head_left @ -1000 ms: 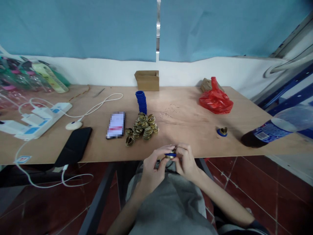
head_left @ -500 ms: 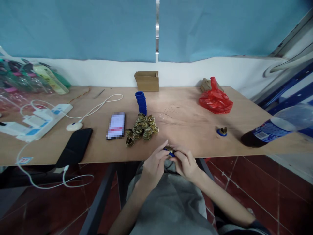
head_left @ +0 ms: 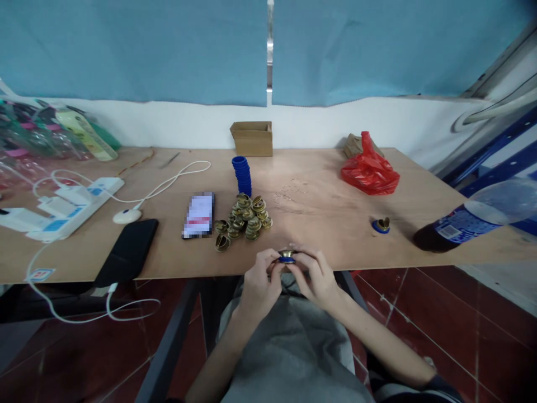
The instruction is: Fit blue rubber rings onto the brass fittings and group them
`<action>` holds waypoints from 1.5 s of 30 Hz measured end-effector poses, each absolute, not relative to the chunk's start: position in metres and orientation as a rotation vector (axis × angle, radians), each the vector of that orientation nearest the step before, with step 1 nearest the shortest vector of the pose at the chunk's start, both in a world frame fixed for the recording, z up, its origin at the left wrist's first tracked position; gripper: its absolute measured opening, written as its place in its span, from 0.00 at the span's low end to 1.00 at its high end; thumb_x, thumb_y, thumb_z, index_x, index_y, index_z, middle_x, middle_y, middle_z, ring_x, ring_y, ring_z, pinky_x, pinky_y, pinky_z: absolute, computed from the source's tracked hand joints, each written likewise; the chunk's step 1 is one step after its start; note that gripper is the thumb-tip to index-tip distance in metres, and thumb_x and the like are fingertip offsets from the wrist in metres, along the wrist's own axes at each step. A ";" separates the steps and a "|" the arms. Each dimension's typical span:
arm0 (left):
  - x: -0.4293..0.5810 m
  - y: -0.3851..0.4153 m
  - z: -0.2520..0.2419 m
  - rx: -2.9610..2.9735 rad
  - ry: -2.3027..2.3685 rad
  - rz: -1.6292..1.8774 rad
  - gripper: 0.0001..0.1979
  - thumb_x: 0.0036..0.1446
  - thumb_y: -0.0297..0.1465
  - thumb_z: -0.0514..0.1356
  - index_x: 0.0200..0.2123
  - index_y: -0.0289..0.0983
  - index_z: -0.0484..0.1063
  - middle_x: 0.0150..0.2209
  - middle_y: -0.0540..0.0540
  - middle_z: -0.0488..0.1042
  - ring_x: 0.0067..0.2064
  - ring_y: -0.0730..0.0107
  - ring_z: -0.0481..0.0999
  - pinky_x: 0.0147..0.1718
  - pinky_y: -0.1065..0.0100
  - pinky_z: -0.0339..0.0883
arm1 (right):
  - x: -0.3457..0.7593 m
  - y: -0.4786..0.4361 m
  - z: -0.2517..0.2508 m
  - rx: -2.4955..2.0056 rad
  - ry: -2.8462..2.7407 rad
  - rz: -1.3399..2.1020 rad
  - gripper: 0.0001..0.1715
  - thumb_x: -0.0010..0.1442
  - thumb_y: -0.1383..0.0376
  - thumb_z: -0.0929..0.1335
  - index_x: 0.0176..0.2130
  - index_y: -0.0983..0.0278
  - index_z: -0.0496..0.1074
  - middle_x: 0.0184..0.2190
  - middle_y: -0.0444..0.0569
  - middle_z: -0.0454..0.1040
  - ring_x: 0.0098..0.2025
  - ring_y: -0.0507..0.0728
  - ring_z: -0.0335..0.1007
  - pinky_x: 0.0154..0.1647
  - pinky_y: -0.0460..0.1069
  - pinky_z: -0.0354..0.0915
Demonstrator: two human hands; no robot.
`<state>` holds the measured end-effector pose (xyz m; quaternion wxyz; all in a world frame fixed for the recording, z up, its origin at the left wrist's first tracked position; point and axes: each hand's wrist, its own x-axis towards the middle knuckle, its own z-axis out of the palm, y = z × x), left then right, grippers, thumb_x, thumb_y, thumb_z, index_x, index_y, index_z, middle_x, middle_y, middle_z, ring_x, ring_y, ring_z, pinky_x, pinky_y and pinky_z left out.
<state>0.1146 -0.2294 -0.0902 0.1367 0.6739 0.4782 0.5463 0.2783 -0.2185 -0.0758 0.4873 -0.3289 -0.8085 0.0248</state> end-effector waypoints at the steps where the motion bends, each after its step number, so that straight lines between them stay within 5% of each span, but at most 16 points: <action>1: 0.114 -0.229 -0.090 1.954 1.389 1.594 0.09 0.63 0.23 0.57 0.45 0.41 0.66 0.37 0.47 0.82 0.37 0.69 0.86 0.32 0.74 0.78 | 0.278 -0.217 -0.077 -0.825 -1.948 0.107 0.21 0.67 0.71 0.68 0.58 0.62 0.65 0.50 0.58 0.74 0.54 0.63 0.75 0.53 0.59 0.76; 10: 0.116 -0.229 -0.090 1.988 1.384 1.560 0.06 0.64 0.25 0.57 0.44 0.39 0.66 0.36 0.46 0.79 0.33 0.69 0.83 0.31 0.73 0.77 | 0.277 -0.214 -0.081 -0.901 -1.850 0.525 0.03 0.70 0.64 0.65 0.43 0.60 0.65 0.41 0.51 0.72 0.46 0.57 0.73 0.45 0.52 0.71; 14: 0.112 -0.224 -0.091 1.885 1.410 1.474 0.06 0.65 0.25 0.55 0.44 0.39 0.66 0.36 0.45 0.79 0.34 0.68 0.83 0.33 0.71 0.77 | 0.279 -0.209 -0.073 -0.935 -1.631 0.951 0.11 0.69 0.56 0.67 0.42 0.61 0.71 0.39 0.49 0.76 0.40 0.56 0.75 0.43 0.50 0.73; 21: 0.110 -0.222 -0.088 1.827 1.350 1.459 0.05 0.64 0.26 0.58 0.42 0.40 0.71 0.33 0.50 0.81 0.32 0.71 0.83 0.32 0.74 0.76 | 0.291 -0.197 -0.066 -0.873 -1.295 1.464 0.20 0.64 0.51 0.71 0.48 0.61 0.82 0.48 0.54 0.82 0.50 0.62 0.79 0.54 0.58 0.73; 26: 0.107 -0.223 -0.088 1.755 1.324 1.467 0.05 0.65 0.32 0.61 0.43 0.40 0.76 0.37 0.47 0.83 0.36 0.68 0.85 0.37 0.71 0.79 | 0.301 -0.190 -0.074 -0.958 -1.345 1.218 0.20 0.65 0.53 0.71 0.54 0.56 0.79 0.59 0.53 0.76 0.60 0.62 0.72 0.62 0.61 0.67; 31: 0.080 -0.205 -0.056 1.694 1.479 1.580 0.09 0.61 0.35 0.64 0.44 0.39 0.78 0.37 0.48 0.84 0.37 0.67 0.85 0.43 0.67 0.79 | 0.309 -0.181 -0.087 -1.058 -1.578 0.818 0.19 0.67 0.57 0.69 0.55 0.59 0.78 0.53 0.56 0.74 0.56 0.60 0.73 0.61 0.59 0.68; 38: 0.040 -0.110 0.040 1.476 1.852 1.757 0.09 0.58 0.32 0.64 0.39 0.34 0.81 0.34 0.44 0.82 0.38 0.63 0.82 0.47 0.60 0.76 | 0.311 -0.174 -0.090 -1.024 -1.679 0.761 0.16 0.68 0.61 0.68 0.54 0.59 0.78 0.52 0.56 0.77 0.56 0.60 0.74 0.56 0.57 0.72; 45: 0.021 -0.008 0.063 1.653 2.027 1.344 0.08 0.49 0.28 0.69 0.35 0.32 0.81 0.32 0.43 0.81 0.40 0.57 0.81 0.45 0.63 0.72 | 0.315 -0.172 -0.091 -1.004 -1.667 0.837 0.16 0.69 0.61 0.67 0.54 0.58 0.78 0.53 0.56 0.76 0.57 0.59 0.73 0.57 0.57 0.71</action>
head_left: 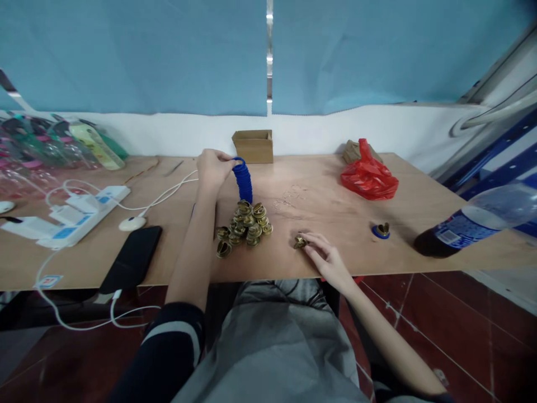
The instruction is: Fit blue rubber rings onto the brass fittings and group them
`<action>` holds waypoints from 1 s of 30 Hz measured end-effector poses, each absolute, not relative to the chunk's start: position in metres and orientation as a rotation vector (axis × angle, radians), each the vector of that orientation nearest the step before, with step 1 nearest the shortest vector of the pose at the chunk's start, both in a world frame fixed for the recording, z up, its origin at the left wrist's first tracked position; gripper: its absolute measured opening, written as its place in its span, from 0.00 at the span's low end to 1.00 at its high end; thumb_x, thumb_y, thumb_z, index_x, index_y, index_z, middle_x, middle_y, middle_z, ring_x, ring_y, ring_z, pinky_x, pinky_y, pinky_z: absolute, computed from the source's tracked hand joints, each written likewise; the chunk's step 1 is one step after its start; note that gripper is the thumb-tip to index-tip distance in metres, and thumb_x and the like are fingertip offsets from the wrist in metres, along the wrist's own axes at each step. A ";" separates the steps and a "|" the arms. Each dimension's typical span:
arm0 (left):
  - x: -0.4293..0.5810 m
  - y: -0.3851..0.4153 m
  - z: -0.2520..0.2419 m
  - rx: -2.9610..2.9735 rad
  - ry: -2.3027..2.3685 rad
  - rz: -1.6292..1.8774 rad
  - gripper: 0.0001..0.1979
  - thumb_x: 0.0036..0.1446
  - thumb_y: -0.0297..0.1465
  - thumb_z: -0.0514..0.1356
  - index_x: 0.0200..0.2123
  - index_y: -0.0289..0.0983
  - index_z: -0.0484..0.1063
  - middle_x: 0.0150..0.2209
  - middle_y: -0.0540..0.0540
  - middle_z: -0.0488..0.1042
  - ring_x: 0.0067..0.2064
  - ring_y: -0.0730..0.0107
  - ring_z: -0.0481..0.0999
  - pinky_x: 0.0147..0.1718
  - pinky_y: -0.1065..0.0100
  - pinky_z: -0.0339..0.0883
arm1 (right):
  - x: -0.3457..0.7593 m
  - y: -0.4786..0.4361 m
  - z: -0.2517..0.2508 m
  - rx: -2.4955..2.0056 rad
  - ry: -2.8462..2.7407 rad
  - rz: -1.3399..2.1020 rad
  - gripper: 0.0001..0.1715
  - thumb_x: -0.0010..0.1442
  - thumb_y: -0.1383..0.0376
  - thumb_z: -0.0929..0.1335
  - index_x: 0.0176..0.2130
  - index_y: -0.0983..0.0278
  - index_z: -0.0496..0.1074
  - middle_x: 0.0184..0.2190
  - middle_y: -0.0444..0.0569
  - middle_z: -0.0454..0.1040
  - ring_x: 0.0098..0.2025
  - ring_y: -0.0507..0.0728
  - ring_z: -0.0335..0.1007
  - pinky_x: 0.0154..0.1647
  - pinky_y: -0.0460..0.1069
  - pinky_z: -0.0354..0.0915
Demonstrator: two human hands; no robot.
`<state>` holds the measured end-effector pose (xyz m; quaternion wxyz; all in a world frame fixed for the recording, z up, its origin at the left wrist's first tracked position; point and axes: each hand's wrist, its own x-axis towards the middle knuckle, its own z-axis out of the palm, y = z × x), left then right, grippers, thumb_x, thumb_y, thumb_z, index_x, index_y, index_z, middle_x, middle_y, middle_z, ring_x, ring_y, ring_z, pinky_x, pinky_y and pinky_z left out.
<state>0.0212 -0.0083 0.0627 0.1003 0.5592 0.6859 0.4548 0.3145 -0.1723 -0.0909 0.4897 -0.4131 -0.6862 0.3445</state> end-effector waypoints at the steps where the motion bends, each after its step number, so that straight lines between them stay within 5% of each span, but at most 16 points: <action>1: 0.020 -0.002 0.062 1.655 2.064 1.315 0.09 0.48 0.28 0.69 0.34 0.31 0.80 0.31 0.43 0.80 0.40 0.56 0.80 0.45 0.63 0.72 | 0.314 -0.172 -0.091 -1.003 -1.671 0.844 0.17 0.69 0.61 0.67 0.54 0.58 0.78 0.53 0.56 0.76 0.57 0.59 0.73 0.57 0.57 0.71; 11: 0.020 0.011 0.063 1.761 2.162 1.071 0.05 0.46 0.26 0.68 0.30 0.31 0.77 0.29 0.39 0.78 0.41 0.49 0.79 0.46 0.59 0.70 | 0.314 -0.173 -0.086 -1.011 -1.676 0.843 0.17 0.69 0.61 0.67 0.54 0.58 0.78 0.53 0.55 0.76 0.58 0.59 0.72 0.59 0.58 0.70; 17: 0.022 0.010 0.060 1.756 2.180 1.106 0.06 0.54 0.31 0.64 0.28 0.33 0.75 0.31 0.37 0.80 0.43 0.50 0.79 0.49 0.59 0.69 | 0.314 -0.173 -0.087 -1.016 -1.678 0.840 0.17 0.69 0.60 0.67 0.54 0.59 0.78 0.52 0.56 0.76 0.57 0.60 0.72 0.58 0.58 0.70; 24: 0.020 -0.009 0.065 1.750 2.153 1.207 0.10 0.59 0.32 0.60 0.39 0.33 0.77 0.42 0.36 0.81 0.48 0.53 0.80 0.52 0.58 0.70 | 0.312 -0.176 -0.084 -1.035 -1.674 0.824 0.17 0.69 0.61 0.66 0.55 0.58 0.78 0.53 0.55 0.75 0.58 0.60 0.71 0.59 0.56 0.69; 30: 0.041 -0.087 0.048 1.750 1.734 1.511 0.12 0.64 0.35 0.58 0.44 0.36 0.77 0.41 0.42 0.82 0.43 0.61 0.82 0.49 0.61 0.74 | 0.302 -0.189 -0.077 -0.989 -1.775 0.554 0.23 0.71 0.66 0.63 0.62 0.56 0.72 0.56 0.55 0.72 0.59 0.61 0.70 0.63 0.61 0.66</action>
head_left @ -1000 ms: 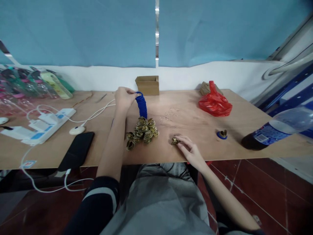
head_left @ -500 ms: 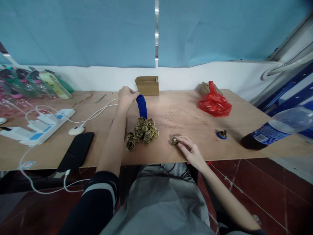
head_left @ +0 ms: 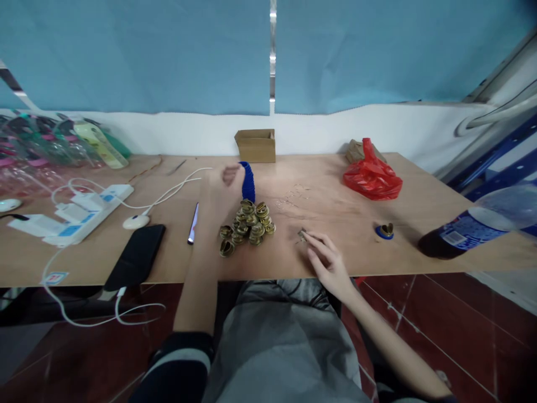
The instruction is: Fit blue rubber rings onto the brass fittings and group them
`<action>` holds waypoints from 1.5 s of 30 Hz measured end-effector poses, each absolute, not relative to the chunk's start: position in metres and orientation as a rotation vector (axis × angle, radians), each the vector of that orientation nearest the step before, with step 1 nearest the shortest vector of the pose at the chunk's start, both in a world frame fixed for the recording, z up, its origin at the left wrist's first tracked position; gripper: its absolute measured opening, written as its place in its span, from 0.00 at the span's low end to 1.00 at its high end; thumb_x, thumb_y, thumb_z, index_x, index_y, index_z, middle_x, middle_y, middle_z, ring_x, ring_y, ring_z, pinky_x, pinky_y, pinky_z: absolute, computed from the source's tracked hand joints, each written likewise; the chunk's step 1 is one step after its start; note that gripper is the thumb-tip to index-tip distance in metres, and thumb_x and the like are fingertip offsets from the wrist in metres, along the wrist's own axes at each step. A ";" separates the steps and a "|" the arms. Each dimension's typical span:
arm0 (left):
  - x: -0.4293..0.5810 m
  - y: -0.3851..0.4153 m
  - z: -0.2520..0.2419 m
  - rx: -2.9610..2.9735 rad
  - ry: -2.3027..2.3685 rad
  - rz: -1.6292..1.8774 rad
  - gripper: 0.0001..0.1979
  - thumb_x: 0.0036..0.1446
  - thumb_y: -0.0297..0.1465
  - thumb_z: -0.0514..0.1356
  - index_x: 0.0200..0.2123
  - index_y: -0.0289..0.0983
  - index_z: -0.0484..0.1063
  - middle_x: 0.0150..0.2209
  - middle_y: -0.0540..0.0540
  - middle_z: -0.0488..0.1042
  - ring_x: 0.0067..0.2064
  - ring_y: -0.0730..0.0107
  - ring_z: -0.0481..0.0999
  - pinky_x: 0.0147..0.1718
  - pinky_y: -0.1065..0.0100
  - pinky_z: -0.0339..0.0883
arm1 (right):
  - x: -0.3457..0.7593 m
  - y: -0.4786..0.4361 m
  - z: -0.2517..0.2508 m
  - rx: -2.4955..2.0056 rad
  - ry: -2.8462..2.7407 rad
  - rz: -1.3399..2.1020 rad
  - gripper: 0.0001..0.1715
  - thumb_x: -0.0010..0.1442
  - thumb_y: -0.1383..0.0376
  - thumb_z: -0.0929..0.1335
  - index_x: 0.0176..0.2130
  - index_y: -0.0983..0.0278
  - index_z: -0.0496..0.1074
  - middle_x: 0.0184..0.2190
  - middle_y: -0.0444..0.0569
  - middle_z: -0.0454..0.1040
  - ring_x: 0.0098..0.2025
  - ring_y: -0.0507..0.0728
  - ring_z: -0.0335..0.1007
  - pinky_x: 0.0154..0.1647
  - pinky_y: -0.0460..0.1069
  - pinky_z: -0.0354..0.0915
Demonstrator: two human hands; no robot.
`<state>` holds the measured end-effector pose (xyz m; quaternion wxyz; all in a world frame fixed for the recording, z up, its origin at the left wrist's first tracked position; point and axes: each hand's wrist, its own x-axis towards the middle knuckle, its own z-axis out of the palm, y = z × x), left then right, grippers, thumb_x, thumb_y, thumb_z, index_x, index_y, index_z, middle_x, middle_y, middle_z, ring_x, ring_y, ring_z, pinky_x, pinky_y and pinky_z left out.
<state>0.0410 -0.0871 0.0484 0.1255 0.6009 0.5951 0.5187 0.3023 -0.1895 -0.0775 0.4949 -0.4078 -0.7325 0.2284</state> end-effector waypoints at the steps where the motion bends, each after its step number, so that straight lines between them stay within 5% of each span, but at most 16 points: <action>1: 0.047 -0.105 0.039 1.736 1.641 1.498 0.12 0.65 0.37 0.57 0.44 0.37 0.77 0.40 0.43 0.82 0.43 0.62 0.82 0.48 0.61 0.74 | 0.300 -0.193 -0.077 -0.969 -1.801 0.506 0.24 0.71 0.67 0.63 0.63 0.55 0.70 0.57 0.56 0.71 0.60 0.62 0.69 0.63 0.61 0.66; 11: 0.110 -0.218 -0.054 1.038 0.944 1.004 0.28 0.63 0.54 0.57 0.47 0.34 0.76 0.40 0.40 0.83 0.40 0.59 0.83 0.41 0.61 0.77 | 0.283 -0.221 -0.072 -0.741 -2.067 0.181 0.39 0.65 0.77 0.63 0.70 0.58 0.58 0.60 0.58 0.69 0.65 0.66 0.64 0.61 0.65 0.69; 18: 0.108 -0.222 -0.061 0.723 0.797 1.156 0.20 0.57 0.44 0.68 0.44 0.34 0.80 0.41 0.40 0.82 0.41 0.62 0.81 0.40 0.66 0.74 | 0.283 -0.224 -0.068 -0.636 -2.178 0.133 0.28 0.60 0.80 0.63 0.56 0.63 0.70 0.54 0.55 0.76 0.67 0.65 0.62 0.65 0.67 0.64; 25: 0.111 -0.225 -0.062 0.827 0.846 1.116 0.26 0.60 0.51 0.63 0.43 0.32 0.79 0.33 0.44 0.79 0.30 0.72 0.73 0.29 0.71 0.67 | 0.281 -0.226 -0.060 -0.717 -2.002 0.162 0.20 0.61 0.76 0.67 0.52 0.63 0.70 0.48 0.56 0.74 0.55 0.62 0.72 0.54 0.59 0.71; 34: 0.107 -0.229 -0.055 1.254 1.108 1.020 0.25 0.67 0.50 0.52 0.40 0.33 0.75 0.27 0.50 0.71 0.27 0.71 0.68 0.28 0.69 0.64 | 0.281 -0.223 -0.057 -0.828 -2.167 0.193 0.01 0.63 0.68 0.67 0.37 0.63 0.68 0.31 0.48 0.68 0.33 0.56 0.63 0.34 0.52 0.62; 45: 0.106 -0.232 -0.055 1.403 1.160 0.950 0.21 0.71 0.43 0.47 0.42 0.37 0.75 0.26 0.51 0.69 0.29 0.67 0.68 0.31 0.69 0.62 | 0.286 -0.221 -0.054 -0.786 -2.194 0.471 0.09 0.69 0.67 0.63 0.34 0.61 0.65 0.27 0.43 0.66 0.29 0.53 0.62 0.32 0.49 0.62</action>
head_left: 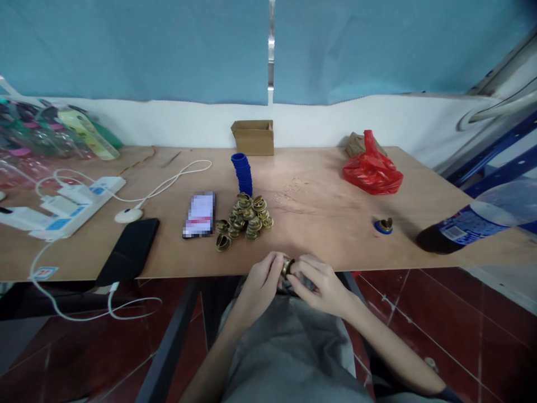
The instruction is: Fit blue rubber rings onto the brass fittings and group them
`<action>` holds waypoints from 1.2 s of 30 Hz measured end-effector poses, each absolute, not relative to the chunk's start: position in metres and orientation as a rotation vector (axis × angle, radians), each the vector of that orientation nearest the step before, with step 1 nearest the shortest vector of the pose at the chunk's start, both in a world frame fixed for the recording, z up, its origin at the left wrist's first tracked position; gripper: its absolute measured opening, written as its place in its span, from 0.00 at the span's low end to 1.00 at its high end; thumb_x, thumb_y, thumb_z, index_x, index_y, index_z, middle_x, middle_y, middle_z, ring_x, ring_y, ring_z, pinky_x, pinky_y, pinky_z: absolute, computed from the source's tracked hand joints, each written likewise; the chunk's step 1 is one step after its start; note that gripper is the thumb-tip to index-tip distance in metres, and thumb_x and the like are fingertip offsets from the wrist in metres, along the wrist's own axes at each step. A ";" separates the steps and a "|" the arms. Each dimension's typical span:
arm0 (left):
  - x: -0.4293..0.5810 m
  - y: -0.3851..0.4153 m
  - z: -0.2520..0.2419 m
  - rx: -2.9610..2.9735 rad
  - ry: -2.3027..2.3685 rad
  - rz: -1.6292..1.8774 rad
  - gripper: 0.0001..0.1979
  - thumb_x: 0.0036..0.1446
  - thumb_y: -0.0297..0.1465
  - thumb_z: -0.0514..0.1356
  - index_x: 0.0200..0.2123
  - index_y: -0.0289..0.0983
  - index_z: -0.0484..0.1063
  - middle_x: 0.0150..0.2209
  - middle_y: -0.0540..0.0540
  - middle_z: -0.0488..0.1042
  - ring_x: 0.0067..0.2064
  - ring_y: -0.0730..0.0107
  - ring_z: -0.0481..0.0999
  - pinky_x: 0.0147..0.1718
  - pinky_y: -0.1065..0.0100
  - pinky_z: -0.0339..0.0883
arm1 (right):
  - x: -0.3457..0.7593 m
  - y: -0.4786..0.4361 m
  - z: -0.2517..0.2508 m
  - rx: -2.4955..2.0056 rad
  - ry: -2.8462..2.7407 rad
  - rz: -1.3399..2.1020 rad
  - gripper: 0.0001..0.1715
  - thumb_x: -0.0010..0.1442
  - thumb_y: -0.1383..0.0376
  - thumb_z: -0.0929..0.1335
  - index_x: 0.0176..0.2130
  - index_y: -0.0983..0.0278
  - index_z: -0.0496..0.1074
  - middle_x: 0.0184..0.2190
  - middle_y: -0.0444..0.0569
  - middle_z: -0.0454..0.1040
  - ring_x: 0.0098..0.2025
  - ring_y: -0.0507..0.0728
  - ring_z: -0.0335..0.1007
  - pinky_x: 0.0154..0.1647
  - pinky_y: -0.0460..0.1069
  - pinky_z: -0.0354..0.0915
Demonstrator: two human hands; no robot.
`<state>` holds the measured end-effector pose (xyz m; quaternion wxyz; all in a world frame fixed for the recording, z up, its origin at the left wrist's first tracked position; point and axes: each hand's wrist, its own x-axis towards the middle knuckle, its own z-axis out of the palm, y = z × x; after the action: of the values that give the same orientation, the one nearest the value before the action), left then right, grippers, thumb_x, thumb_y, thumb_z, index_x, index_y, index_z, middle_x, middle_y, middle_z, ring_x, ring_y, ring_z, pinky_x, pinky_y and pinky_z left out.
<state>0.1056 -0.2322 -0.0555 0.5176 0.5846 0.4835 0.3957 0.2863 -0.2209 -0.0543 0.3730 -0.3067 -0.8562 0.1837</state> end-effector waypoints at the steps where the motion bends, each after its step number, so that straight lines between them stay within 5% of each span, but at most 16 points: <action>1: 0.105 -0.233 -0.053 1.426 1.157 0.942 0.20 0.71 0.42 0.48 0.44 0.37 0.75 0.28 0.50 0.72 0.31 0.66 0.70 0.33 0.69 0.63 | 0.286 -0.220 -0.055 -0.793 -2.206 0.458 0.11 0.69 0.67 0.63 0.32 0.61 0.64 0.26 0.43 0.66 0.29 0.53 0.61 0.31 0.49 0.61; 5: 0.108 -0.236 -0.048 1.510 1.134 0.878 0.15 0.71 0.39 0.51 0.45 0.39 0.75 0.38 0.47 0.78 0.40 0.64 0.75 0.42 0.68 0.66 | 0.283 -0.219 -0.060 -0.822 -2.208 0.426 0.16 0.66 0.67 0.63 0.26 0.60 0.57 0.24 0.41 0.60 0.26 0.52 0.55 0.27 0.48 0.55; 11: 0.107 -0.232 -0.057 1.481 1.250 0.902 0.21 0.72 0.41 0.45 0.35 0.38 0.72 0.28 0.50 0.72 0.31 0.67 0.71 0.33 0.68 0.62 | 0.285 -0.222 -0.058 -0.757 -2.129 0.512 0.15 0.68 0.67 0.62 0.29 0.60 0.59 0.24 0.42 0.61 0.26 0.52 0.58 0.26 0.47 0.56; 15: 0.089 -0.222 -0.059 1.450 1.336 1.017 0.18 0.70 0.43 0.51 0.44 0.37 0.74 0.35 0.47 0.77 0.35 0.66 0.75 0.35 0.69 0.66 | 0.296 -0.206 -0.047 -0.904 -2.055 0.469 0.12 0.71 0.64 0.62 0.34 0.62 0.67 0.28 0.45 0.70 0.30 0.54 0.67 0.33 0.48 0.64; 19: 0.069 -0.214 -0.059 1.624 1.500 1.055 0.17 0.66 0.42 0.58 0.51 0.39 0.73 0.48 0.43 0.78 0.46 0.59 0.77 0.44 0.65 0.69 | 0.302 -0.154 -0.032 -1.440 -2.285 0.286 0.13 0.69 0.61 0.64 0.34 0.63 0.71 0.26 0.48 0.76 0.29 0.57 0.72 0.31 0.48 0.62; 23: 0.056 -0.210 -0.071 1.968 1.648 1.035 0.15 0.64 0.39 0.61 0.51 0.39 0.72 0.48 0.40 0.77 0.51 0.52 0.76 0.53 0.55 0.68 | 0.299 -0.094 -0.019 -1.770 -2.500 0.095 0.18 0.70 0.62 0.62 0.52 0.67 0.73 0.42 0.59 0.82 0.41 0.64 0.78 0.39 0.51 0.64; 27: 0.048 -0.207 -0.083 2.170 1.695 0.970 0.15 0.66 0.33 0.58 0.55 0.38 0.71 0.49 0.38 0.74 0.51 0.52 0.73 0.53 0.51 0.69 | 0.306 -0.075 -0.011 -1.786 -2.543 0.120 0.35 0.69 0.60 0.63 0.71 0.65 0.54 0.58 0.62 0.74 0.52 0.67 0.75 0.48 0.54 0.65; 36: 0.052 -0.204 -0.078 2.330 1.859 1.105 0.15 0.62 0.21 0.55 0.51 0.37 0.74 0.50 0.36 0.74 0.52 0.49 0.70 0.55 0.48 0.68 | 0.384 -0.134 -0.010 -2.282 -2.000 -0.403 0.24 0.69 0.61 0.61 0.56 0.74 0.70 0.54 0.73 0.72 0.54 0.76 0.69 0.50 0.64 0.64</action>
<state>0.0523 -0.2040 -0.0784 -0.0187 0.7328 0.5848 0.3475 0.3838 -0.1338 -0.0104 0.0401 -0.7450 -0.6528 -0.1316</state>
